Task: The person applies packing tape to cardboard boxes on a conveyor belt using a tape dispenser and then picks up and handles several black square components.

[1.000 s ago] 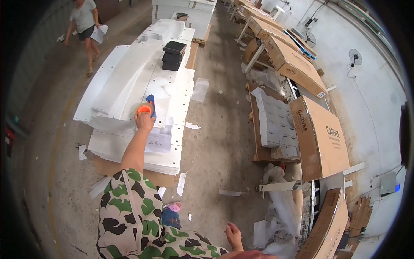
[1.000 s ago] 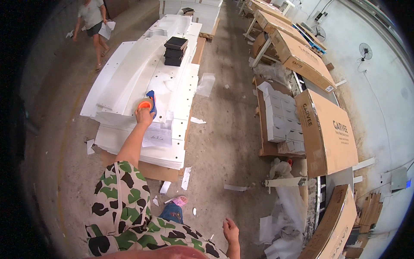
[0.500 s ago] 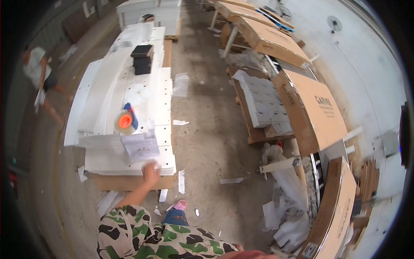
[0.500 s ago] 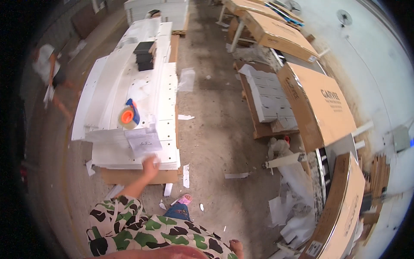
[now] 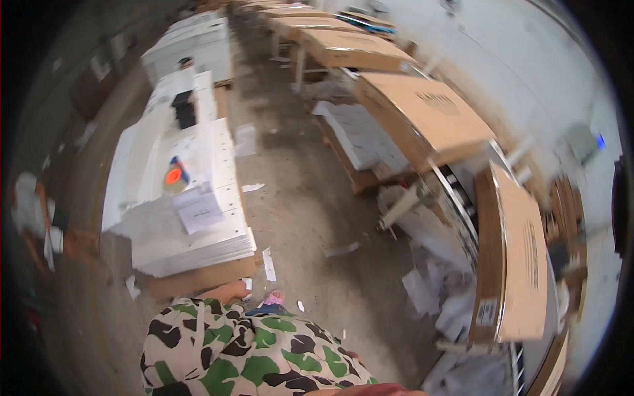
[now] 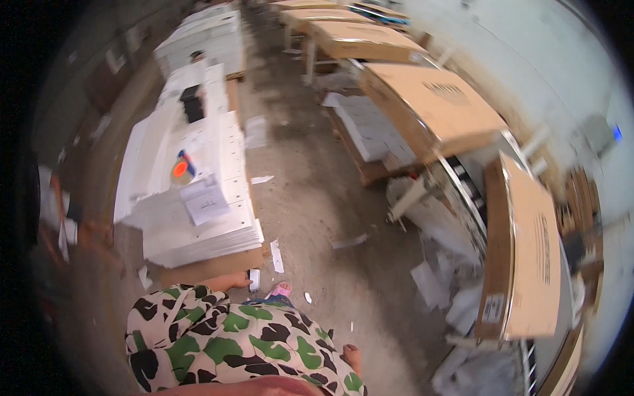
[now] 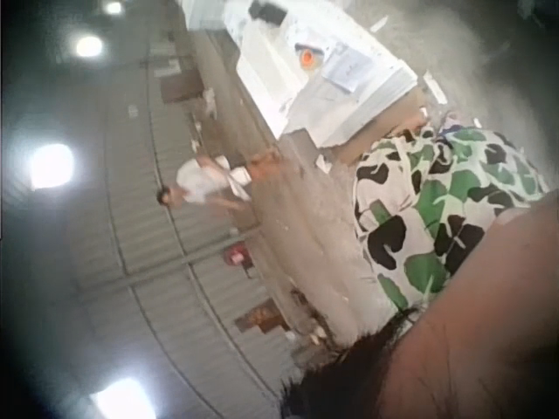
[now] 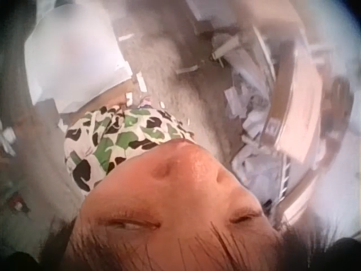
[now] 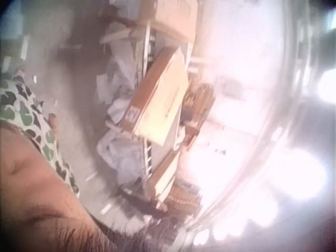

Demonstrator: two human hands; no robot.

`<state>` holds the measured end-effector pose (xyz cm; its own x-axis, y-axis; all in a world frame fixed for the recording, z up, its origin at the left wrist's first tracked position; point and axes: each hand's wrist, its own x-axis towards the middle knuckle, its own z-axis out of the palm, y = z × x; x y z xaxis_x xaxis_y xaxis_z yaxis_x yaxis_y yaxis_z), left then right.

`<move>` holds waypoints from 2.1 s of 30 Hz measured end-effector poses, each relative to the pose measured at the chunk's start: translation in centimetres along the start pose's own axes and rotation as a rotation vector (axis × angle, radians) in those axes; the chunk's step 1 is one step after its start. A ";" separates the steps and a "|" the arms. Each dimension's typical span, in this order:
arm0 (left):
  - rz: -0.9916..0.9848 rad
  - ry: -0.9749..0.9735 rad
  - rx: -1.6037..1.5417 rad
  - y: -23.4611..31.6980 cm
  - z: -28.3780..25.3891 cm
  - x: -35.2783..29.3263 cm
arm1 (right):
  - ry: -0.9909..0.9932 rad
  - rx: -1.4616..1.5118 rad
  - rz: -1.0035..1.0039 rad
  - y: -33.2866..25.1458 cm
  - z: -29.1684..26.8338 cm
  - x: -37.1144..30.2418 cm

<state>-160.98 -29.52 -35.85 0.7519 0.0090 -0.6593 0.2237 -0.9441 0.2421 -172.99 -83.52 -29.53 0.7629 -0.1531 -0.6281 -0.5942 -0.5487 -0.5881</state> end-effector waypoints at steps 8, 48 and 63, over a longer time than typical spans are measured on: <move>0.334 0.106 -0.120 12.4 -5.4 0.8 | 0.313 -0.073 0.561 22.5 2.0 -7.7; 0.600 -0.394 0.323 12.7 -2.9 11.4 | 0.141 0.053 0.395 0.8 8.2 -9.3; 0.594 -0.379 0.230 12.0 -2.6 10.6 | 0.147 -0.071 0.434 3.2 7.3 -7.8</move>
<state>-148.67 -39.88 -38.10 0.4302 -0.6002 -0.6742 -0.3212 -0.7998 0.5070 -182.66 -78.04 -30.23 0.4789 -0.4933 -0.7262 -0.8515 -0.4623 -0.2476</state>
